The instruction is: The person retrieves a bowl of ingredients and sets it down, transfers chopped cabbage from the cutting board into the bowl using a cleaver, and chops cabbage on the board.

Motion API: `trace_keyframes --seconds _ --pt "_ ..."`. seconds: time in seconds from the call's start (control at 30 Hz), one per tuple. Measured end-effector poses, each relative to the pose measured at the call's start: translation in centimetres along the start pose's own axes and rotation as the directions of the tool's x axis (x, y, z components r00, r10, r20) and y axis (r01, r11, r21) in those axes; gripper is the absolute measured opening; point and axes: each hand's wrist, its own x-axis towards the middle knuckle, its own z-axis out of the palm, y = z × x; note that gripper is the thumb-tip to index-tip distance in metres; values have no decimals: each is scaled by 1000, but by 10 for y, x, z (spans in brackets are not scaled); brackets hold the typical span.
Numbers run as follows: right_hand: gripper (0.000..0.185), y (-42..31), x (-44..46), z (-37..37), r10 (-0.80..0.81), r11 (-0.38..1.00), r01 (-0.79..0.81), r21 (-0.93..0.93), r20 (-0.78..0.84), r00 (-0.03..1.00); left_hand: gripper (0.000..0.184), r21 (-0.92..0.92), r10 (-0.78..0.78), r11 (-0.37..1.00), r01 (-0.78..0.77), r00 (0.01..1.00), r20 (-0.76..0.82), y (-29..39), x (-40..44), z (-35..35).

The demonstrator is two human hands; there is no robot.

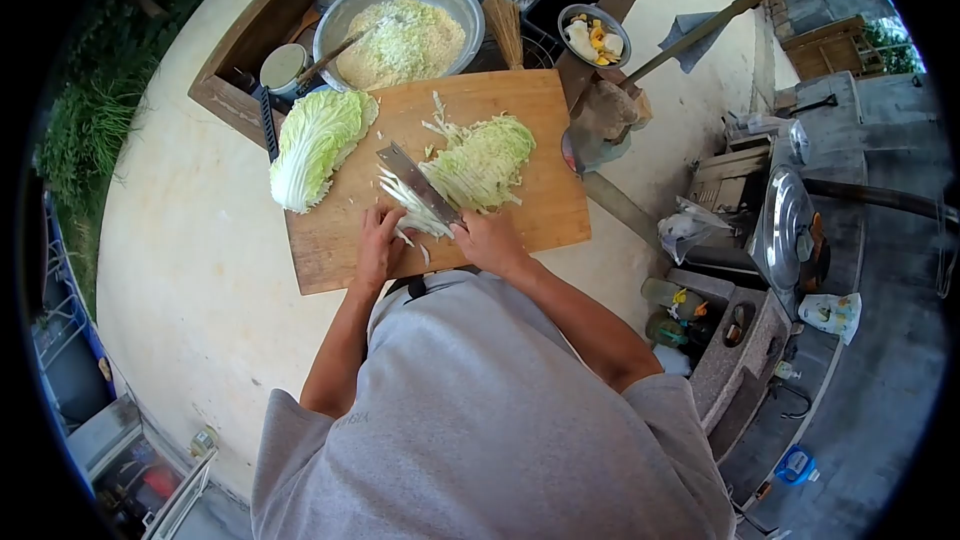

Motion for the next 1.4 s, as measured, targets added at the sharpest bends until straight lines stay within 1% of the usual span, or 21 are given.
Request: trace_keyframes --seconds 0.07,0.13,0.17,0.23,0.37,0.47,0.57,0.67,0.73,0.77,0.87,0.93,0.97,1.07,1.13,1.2,1.23,1.27,1.3,1.33,1.4 --pt "26 4 -2 1 1 1000 -1 1 5 1000 40 -15 -7 1000 6 999 -54 -8 -2 1" --pt "26 6 -3 2 7 1000 -7 -1 10 1000 38 25 30 999 -29 998 -60 -7 2 -7" --pt "27 7 -3 2 35 999 -35 -1 19 999 37 44 46 998 -44 997 -63 -6 3 -10" --pt "28 6 -3 1 91 996 -91 -1 40 995 34 91 17 996 -16 1000 -10 -12 6 -9" --pt "28 4 -3 0 105 994 -105 11 51 993 29 142 -9 990 -6 994 107 -1 19 -21" --pt "27 3 -4 1 112 994 -112 2 62 992 25 136 -12 991 -16 980 200 0 24 -28" --pt "27 5 -6 2 106 994 -107 0 55 993 34 166 -64 986 10 944 323 0 27 -40" --pt "27 4 -7 0 100 994 -101 42 25 995 32 238 -64 971 -28 927 369 -2 24 -42" --pt "27 0 -7 -5 88 991 -87 98 1 996 27 328 -48 941 -84 926 374 2 21 -36" --pt "27 0 -7 -6 94 991 -93 96 -9 995 25 372 -39 921 -113 926 376 4 21 -32" --pt "28 4 -7 -11 127 986 -123 112 -31 991 23 446 -91 889 -106 913 398 -1 22 -21" --pt "28 6 -8 -15 165 974 -159 162 -29 986 23 431 -58 893 -127 919 390 -3 21 -18" --pt "29 7 -9 -18 172 975 -165 148 -36 984 23 423 -41 896 -137 921 386 -4 20 -18" --pt "30 6 -10 -33 198 973 -190 133 -54 979 28 412 -85 902 -129 883 462 -2 19 -30" --pt "32 15 -13 -38 228 963 -215 161 -66 971 34 286 -14 951 -119 905 426 -8 11 -41" --pt "33 25 -18 -43 260 960 -247 135 -92 961 40 156 48 981 -112 930 365 -21 1 -54" --pt "34 29 -20 -45 278 956 -265 125 -105 955 37 63 -58 997 38 932 357 -11 5 -62" --pt "36 32 -23 -48 305 947 -287 145 -114 946 35 -30 -166 982 189 919 359 1 8 -72" --pt "36 39 -25 -48 318 941 -298 159 -122 940 33 -119 -270 935 334 889 371 10 13 -78" --pt "36 49 -27 -45 331 936 -307 175 -131 934 32 -147 -220 948 282 915 338 4 18 -76" --pt "36 57 -31 -46 351 928 -323 186 -146 925 36 -126 -295 914 385 846 444 17 41 -83"
